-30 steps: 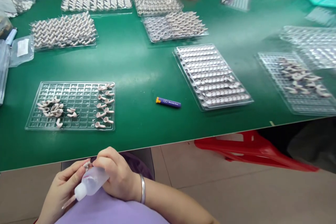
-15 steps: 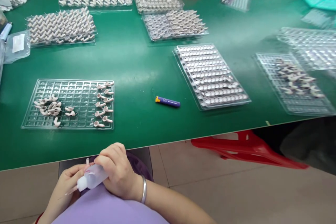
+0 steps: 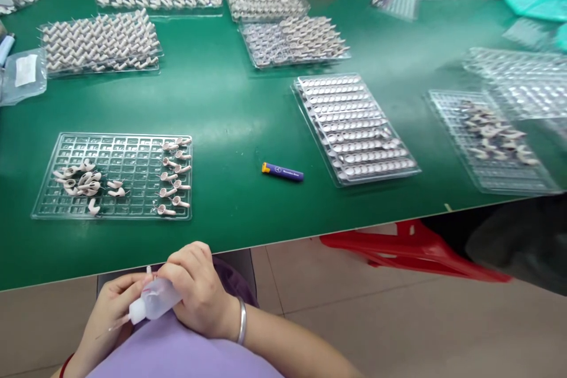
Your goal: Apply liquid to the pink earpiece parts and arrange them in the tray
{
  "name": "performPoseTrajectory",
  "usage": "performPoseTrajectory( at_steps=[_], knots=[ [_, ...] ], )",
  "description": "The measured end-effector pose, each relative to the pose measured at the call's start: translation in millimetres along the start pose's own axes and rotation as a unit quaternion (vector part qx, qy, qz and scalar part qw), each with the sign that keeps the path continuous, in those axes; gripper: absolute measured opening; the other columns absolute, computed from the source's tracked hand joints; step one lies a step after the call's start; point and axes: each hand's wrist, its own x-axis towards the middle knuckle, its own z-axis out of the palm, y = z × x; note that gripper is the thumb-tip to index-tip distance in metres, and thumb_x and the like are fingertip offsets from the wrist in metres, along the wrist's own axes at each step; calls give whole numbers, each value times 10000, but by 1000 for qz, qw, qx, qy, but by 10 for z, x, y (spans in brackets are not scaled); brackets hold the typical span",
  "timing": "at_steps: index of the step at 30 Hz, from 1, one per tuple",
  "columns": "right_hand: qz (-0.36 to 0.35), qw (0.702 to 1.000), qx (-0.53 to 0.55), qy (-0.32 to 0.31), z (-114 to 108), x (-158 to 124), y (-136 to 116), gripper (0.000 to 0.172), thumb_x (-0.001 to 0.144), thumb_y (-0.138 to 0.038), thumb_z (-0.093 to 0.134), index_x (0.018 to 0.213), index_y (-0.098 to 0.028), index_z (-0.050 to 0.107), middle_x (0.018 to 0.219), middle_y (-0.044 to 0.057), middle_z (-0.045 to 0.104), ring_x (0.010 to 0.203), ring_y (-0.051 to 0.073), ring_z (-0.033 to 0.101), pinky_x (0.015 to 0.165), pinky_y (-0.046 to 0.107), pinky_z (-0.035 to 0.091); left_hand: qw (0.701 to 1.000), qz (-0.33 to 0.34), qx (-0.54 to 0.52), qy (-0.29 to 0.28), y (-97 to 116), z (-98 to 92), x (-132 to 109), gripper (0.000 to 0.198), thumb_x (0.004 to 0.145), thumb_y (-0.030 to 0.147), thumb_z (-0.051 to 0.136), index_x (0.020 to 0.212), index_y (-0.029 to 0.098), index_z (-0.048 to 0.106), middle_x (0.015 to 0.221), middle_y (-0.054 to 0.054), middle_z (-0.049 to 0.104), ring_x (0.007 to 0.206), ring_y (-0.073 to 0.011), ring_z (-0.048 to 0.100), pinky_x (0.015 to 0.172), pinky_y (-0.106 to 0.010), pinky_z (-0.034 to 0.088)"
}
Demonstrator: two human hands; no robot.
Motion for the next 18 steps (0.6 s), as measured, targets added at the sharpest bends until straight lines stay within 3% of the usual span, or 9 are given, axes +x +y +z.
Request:
performPoseTrajectory(
  at_steps=[13, 18],
  knots=[
    [1, 1000, -13, -13, -20, 8, -4, 156, 875, -94, 509, 977, -208, 535, 818, 45, 595, 741, 191, 540, 707, 355, 425, 999, 39, 5, -9, 2, -6, 25, 315, 528, 422, 865, 654, 148, 774, 639, -67, 684, 564, -124, 499, 518, -215, 410],
    [-13, 1000, -20, -14, -11, 7, 7, 160, 867, -76, 514, 974, -195, 531, 812, 53, 596, 742, 196, 531, 706, 362, 431, 998, 52, 9, -26, 31, -10, 54, 314, 563, 433, 850, 649, 144, 759, 622, -49, 656, 567, -127, 497, 524, -219, 413]
  ],
)
